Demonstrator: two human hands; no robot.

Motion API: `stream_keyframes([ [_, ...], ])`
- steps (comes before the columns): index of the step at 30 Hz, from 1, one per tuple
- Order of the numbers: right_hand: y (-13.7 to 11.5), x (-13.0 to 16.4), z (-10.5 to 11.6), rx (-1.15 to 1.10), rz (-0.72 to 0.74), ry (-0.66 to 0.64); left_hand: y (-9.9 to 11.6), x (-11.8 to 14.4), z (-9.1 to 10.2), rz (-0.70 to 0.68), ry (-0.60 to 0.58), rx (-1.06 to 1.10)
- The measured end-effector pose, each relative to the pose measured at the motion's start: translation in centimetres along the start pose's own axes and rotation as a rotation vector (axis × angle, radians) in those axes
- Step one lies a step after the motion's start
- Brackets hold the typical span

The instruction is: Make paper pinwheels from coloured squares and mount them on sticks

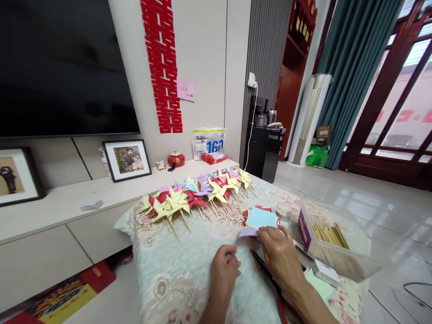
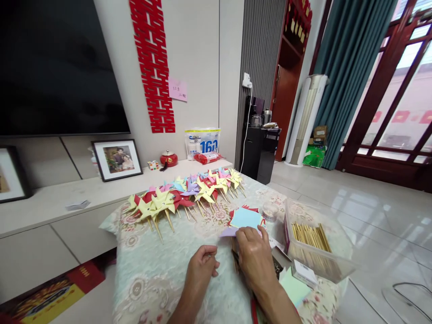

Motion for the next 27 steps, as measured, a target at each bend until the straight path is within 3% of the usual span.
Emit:
stream_keyframes([
  [5, -6.0, 5.3, 0.7, -0.249, 0.265, 0.19, 0.6, 3.2, 5.5, -0.082, 0.097, -0.152],
  [7, -7.3, 7.4, 0.3, -0.315, 0.336, 0.165, 1.2, 5.4, 7.9, -0.172, 0.176, -0.26],
  [10, -7.8, 9.6, -0.2, -0.386, 0.354, 0.082, 1.4, 8.8, 10.0, -0.257, 0.239, -0.383],
  [13, -8.0, 10.7, 0.2, -0.445, 0.371, 0.025, 1.3, 11.4, 10.3, -0.361, 0.231, -0.478],
  [19, -8.4, 11.3, 1.1, -0.554, 0.385, -0.023, 1.7, 15.2, 8.5, -0.623, 0.119, -0.642],
  [27, -8.2, 11.2, 0.5, -0.688, 0.358, -0.104, 1.7, 16.0, 7.5, -0.689, -0.01, -0.831],
])
Point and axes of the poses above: each hand's wrist, its own x-axis away from the middle knuckle, its own z-axis out of the back of the hand, y = z × x, the point moved 9 cm from there along -x, towards the middle knuckle, and after that the axes turned 1 degree about x, right-handed, at the moved point
